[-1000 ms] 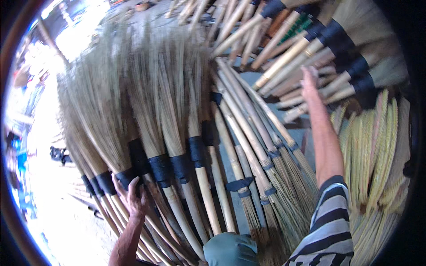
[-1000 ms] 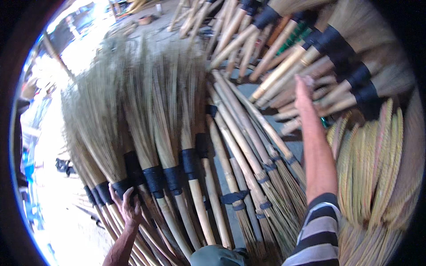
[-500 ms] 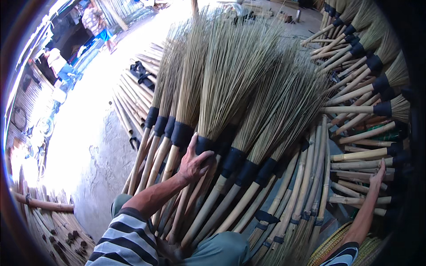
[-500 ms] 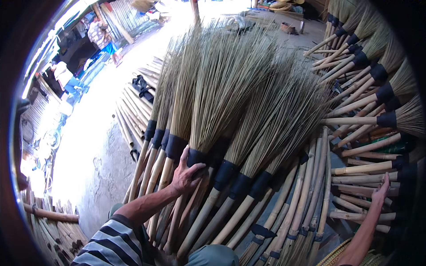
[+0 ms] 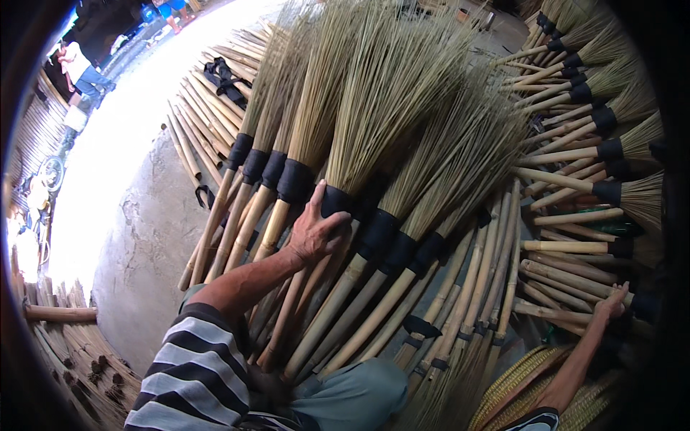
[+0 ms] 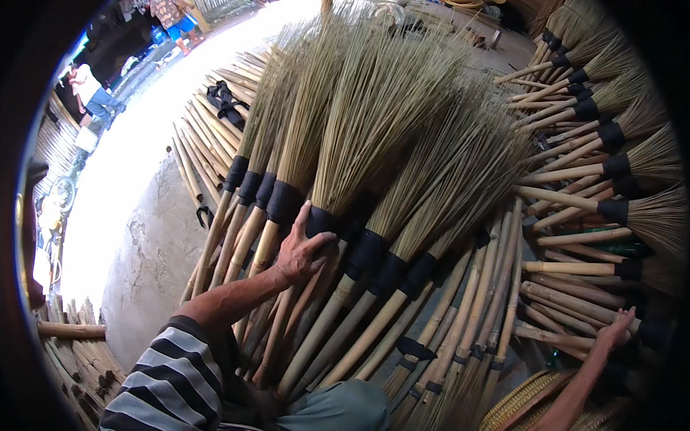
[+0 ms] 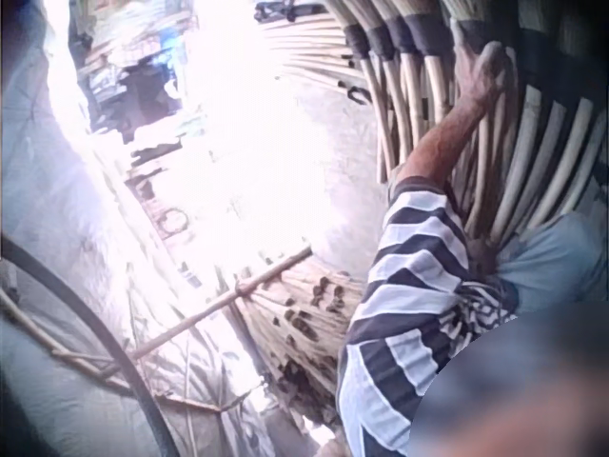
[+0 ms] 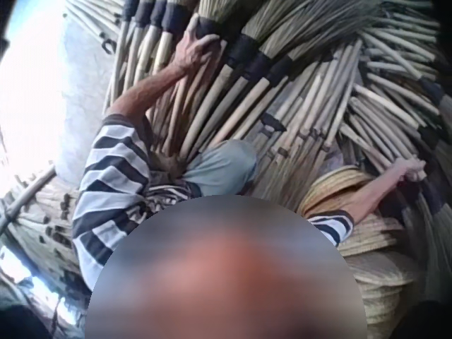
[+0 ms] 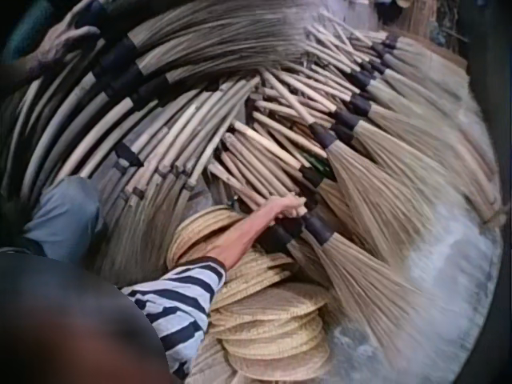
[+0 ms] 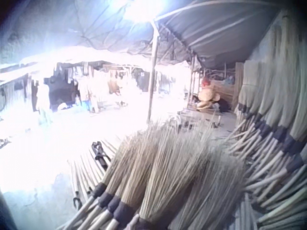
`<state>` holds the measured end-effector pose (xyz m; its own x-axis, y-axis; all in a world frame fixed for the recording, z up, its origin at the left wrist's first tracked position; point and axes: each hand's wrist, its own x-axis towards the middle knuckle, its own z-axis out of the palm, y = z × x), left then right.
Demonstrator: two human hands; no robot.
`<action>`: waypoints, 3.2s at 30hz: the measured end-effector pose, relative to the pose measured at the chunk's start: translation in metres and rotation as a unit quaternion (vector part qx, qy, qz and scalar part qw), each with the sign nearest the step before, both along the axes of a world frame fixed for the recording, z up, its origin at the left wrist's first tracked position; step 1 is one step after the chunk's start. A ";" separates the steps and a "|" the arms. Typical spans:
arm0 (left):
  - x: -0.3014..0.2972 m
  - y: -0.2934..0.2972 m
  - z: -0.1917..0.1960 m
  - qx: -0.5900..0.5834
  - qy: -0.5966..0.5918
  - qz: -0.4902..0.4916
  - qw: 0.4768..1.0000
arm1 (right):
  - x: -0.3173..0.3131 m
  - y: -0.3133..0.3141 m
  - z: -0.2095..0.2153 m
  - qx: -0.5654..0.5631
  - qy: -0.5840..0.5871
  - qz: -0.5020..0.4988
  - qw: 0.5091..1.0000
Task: The person gathers multiple finished brooms from the floor, aligns their handles, and secures them into a bundle using black straps. The person repeatedly picks up brooms, arranges them, and ties the bundle while seated on the floor.
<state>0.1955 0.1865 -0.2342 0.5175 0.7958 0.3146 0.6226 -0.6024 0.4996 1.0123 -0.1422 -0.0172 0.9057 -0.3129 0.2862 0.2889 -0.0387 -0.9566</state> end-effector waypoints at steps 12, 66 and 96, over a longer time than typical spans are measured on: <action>-0.007 -0.001 0.003 0.035 -0.072 -0.031 0.996 | -0.349 -0.024 0.165 0.178 -0.110 0.348 0.914; 0.052 -0.033 0.054 0.213 0.106 -0.131 0.962 | -0.726 0.176 -0.263 -0.327 0.052 0.611 0.719; 0.094 0.009 0.009 0.103 0.075 -0.261 0.957 | -0.009 0.162 0.062 -0.027 0.049 0.216 0.975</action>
